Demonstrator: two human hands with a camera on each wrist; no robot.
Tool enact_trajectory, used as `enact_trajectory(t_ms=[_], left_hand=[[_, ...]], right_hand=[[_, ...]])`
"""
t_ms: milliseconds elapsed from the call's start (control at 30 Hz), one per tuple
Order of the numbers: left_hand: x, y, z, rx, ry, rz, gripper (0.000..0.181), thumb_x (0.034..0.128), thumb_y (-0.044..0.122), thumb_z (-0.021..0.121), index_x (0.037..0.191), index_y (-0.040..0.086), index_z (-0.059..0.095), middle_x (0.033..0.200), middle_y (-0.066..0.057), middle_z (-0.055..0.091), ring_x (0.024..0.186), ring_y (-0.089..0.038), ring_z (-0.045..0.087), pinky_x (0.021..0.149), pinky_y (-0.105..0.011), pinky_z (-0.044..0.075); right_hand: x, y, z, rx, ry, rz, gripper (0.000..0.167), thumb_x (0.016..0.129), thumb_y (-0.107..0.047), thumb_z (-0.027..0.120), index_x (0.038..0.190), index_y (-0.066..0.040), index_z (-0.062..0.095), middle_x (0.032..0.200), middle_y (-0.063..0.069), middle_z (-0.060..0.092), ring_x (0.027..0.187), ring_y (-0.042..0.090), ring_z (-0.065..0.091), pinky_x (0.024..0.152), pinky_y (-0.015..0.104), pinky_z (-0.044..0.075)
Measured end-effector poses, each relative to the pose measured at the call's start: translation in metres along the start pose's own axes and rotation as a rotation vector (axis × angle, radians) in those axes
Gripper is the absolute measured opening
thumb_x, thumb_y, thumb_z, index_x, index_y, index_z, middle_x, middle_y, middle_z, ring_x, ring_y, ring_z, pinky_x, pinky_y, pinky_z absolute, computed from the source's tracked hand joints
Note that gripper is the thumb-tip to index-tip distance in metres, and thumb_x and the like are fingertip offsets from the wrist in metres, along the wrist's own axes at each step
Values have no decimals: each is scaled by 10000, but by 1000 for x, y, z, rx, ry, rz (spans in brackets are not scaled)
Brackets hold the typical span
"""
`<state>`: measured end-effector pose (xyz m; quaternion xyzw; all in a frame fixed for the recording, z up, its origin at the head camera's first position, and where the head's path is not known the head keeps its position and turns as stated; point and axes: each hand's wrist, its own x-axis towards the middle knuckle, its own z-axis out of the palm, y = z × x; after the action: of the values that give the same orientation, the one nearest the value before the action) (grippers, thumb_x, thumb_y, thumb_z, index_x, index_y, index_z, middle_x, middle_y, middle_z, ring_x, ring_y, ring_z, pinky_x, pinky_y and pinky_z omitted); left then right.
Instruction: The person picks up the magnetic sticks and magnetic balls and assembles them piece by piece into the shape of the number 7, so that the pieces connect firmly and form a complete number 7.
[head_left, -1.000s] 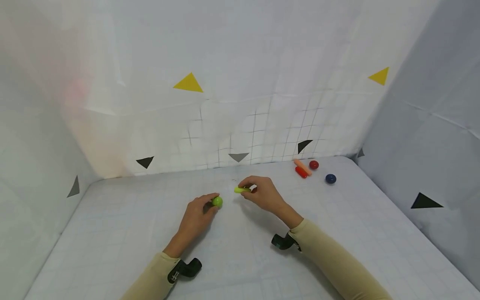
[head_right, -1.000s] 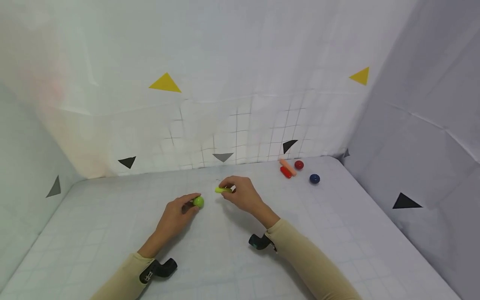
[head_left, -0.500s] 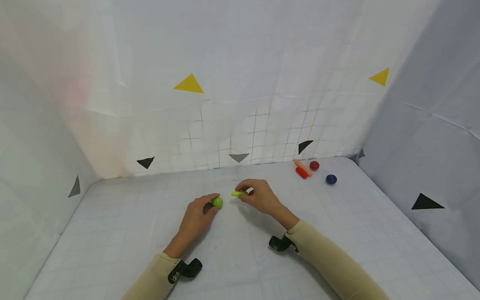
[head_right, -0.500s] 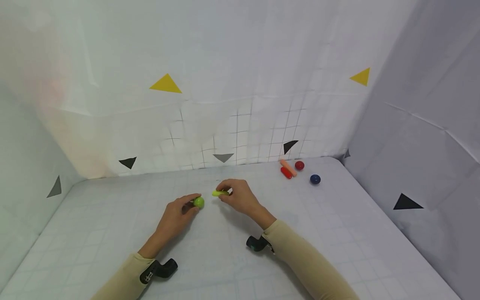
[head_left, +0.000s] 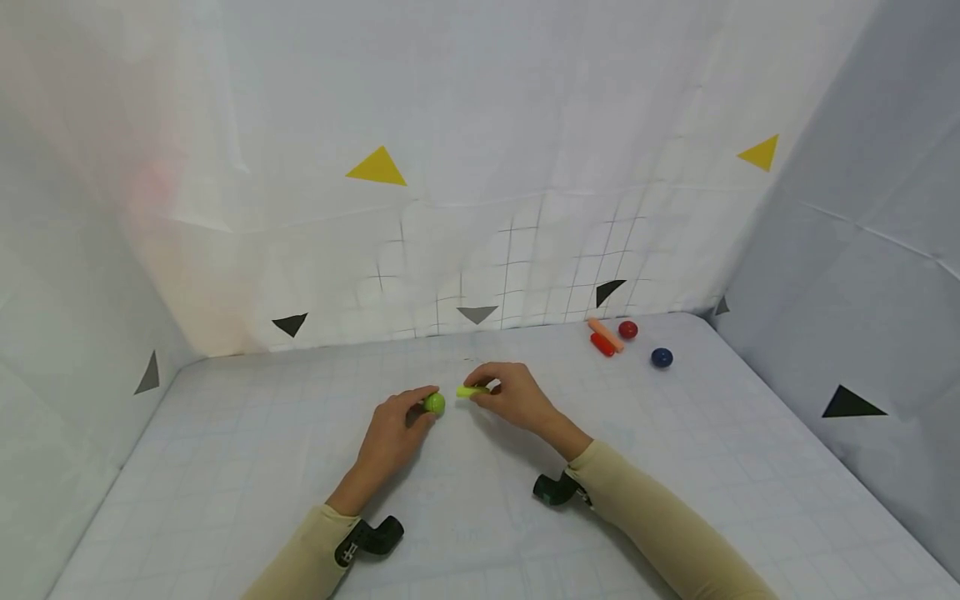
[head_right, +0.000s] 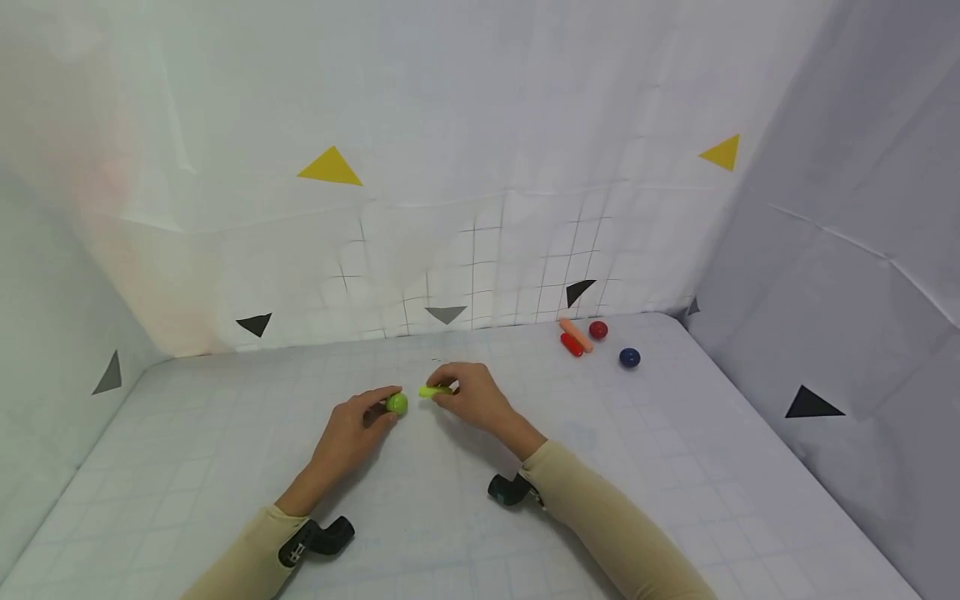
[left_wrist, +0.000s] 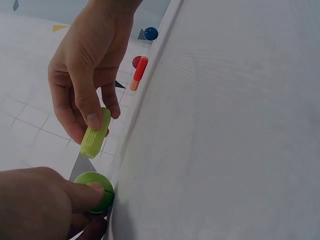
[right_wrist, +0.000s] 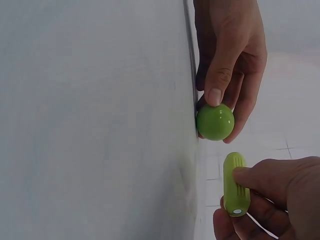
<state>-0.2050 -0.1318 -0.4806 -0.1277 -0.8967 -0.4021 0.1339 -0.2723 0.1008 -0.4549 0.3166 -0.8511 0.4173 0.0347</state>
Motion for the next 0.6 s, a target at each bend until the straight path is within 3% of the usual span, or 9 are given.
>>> enact_trajectory(t_ms=[333, 600], left_hand=[[-1, 3, -1, -15, -1, 9, 415, 929, 20, 771, 1336, 65, 704, 1210, -112, 721, 1074, -289, 663, 936, -495, 516], [0, 2, -1, -3, -6, -7, 414, 935, 34, 768, 1343, 74, 703, 1230, -113, 717, 1112, -300, 654, 973, -509, 501]], right_hand=[[0, -7, 4, -6, -36, 43, 174, 910, -6, 787, 1054, -103, 787, 1028, -30, 748, 969, 150, 684, 776, 280, 569], [0, -6, 8, 3, -49, 10, 191, 901, 22, 779, 1054, -93, 789, 1027, -13, 751, 966, 171, 687, 779, 288, 569]])
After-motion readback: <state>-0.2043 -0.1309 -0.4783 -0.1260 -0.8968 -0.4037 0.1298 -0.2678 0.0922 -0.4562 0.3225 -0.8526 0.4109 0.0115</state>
